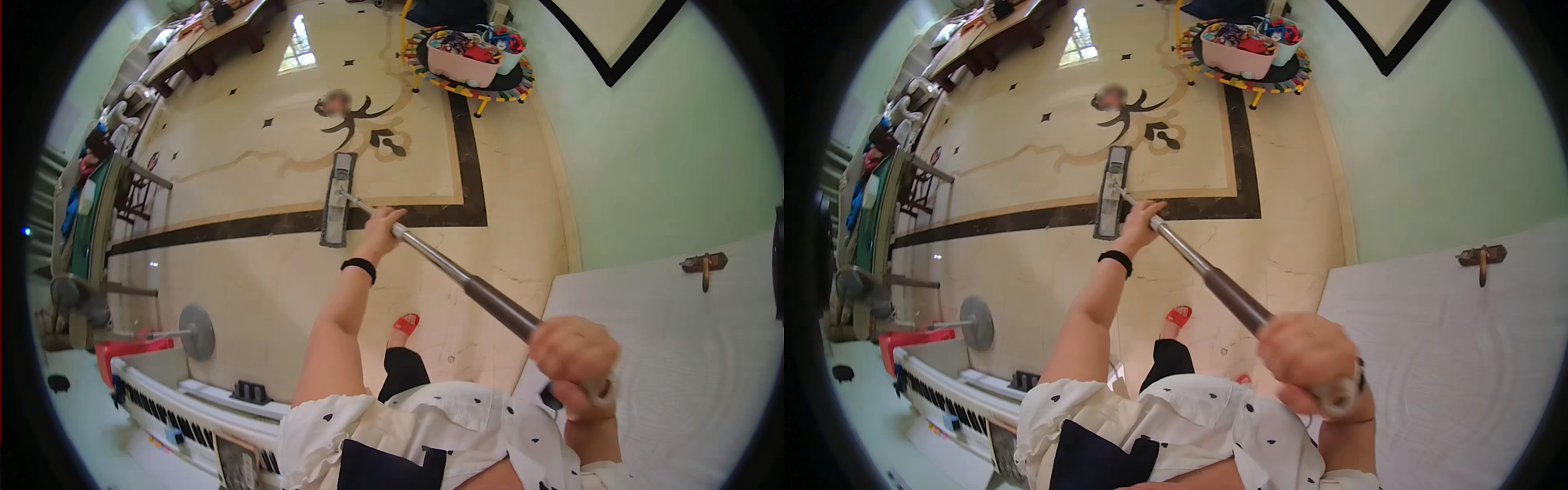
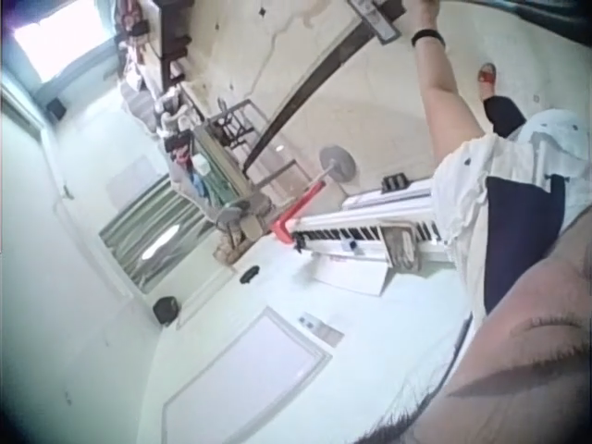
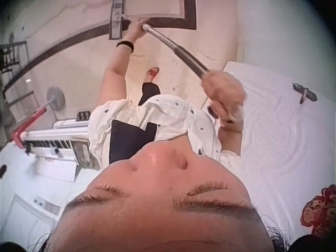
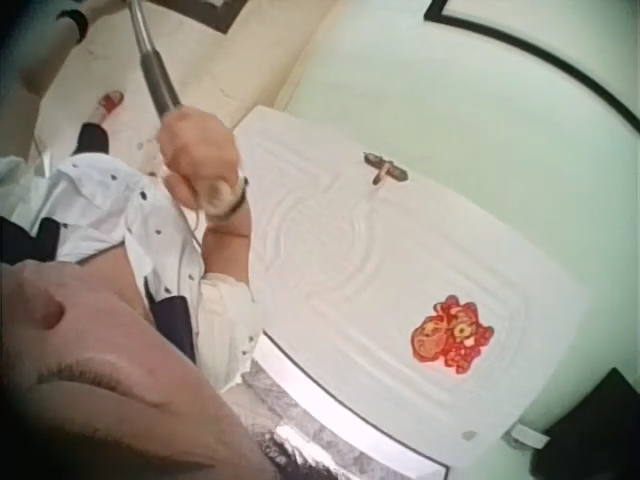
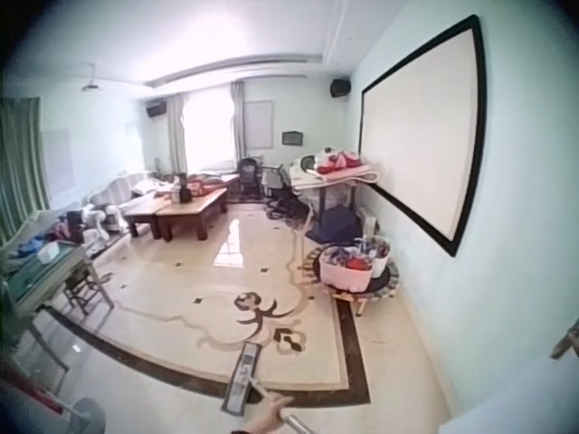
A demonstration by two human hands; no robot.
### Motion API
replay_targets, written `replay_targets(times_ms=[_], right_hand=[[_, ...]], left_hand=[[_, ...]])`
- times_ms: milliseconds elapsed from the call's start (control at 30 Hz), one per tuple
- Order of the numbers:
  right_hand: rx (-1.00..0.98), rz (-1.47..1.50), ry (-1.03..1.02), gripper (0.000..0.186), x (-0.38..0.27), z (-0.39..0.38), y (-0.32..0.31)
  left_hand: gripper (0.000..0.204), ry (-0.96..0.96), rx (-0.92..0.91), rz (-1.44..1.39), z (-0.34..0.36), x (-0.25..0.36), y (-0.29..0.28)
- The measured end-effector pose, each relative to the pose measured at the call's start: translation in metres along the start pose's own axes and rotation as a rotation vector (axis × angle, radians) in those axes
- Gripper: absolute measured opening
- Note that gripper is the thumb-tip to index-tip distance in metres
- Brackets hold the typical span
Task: The recorder mops the tiled floor throughout multiple rooms of a house.
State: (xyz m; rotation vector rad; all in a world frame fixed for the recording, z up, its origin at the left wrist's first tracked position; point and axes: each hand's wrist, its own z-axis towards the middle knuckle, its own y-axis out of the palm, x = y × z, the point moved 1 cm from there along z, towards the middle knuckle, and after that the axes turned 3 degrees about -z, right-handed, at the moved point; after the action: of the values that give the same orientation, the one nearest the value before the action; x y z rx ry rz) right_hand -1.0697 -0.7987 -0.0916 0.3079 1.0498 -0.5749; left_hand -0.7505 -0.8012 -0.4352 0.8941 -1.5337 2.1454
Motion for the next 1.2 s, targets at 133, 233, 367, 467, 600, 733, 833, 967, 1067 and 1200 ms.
replay_targets(times_ms=[133,233,367,467,600,733,833,967,1067,1200], right_hand=[[-0.038,-0.059,-0.034,0.024,0.062,0.044,0.005],[0.116,0.006,-0.024,0.026,0.068,0.043,-0.009],[0.365,-0.056,0.003,0.031,0.05,0.029,-0.022],[0.455,-0.12,-0.01,0.033,0.024,0.02,-0.023],[0.618,-0.197,-0.004,0.027,-0.011,-0.012,-0.023],[0.71,-0.283,0.018,0.023,-0.063,-0.06,-0.028],[0.806,-0.329,0.038,0.023,-0.1,-0.1,-0.02],[0.906,-0.37,0.066,0.023,-0.147,-0.166,-0.001],[0.974,-0.388,0.107,0.021,-0.18,-0.224,0.015],[1.072,-0.395,0.107,0.02,-0.225,-0.312,0.04]], left_hand=[[0.047,-0.092,-0.111,-0.072,0.054,-0.063,0.019],[0.049,-0.087,-0.149,-0.024,0.067,-0.06,0.048],[0.046,-0.21,-0.376,-0.006,0.083,-0.002,0.052],[0.045,-0.085,-0.537,0.016,0.087,0.022,0.066],[0.041,0.043,-0.662,0.026,0.076,0.061,0.096],[0.036,0.129,-0.936,-0.07,0.057,0.131,0.112],[0.035,0.189,-1.034,-0.07,0.022,0.169,0.129],[0.036,0.275,-1.157,-0.053,-0.035,0.214,0.154],[0.036,0.33,-1.216,-0.059,-0.085,0.251,0.167],[0.036,0.385,-1.259,-0.048,-0.166,0.301,0.186]])
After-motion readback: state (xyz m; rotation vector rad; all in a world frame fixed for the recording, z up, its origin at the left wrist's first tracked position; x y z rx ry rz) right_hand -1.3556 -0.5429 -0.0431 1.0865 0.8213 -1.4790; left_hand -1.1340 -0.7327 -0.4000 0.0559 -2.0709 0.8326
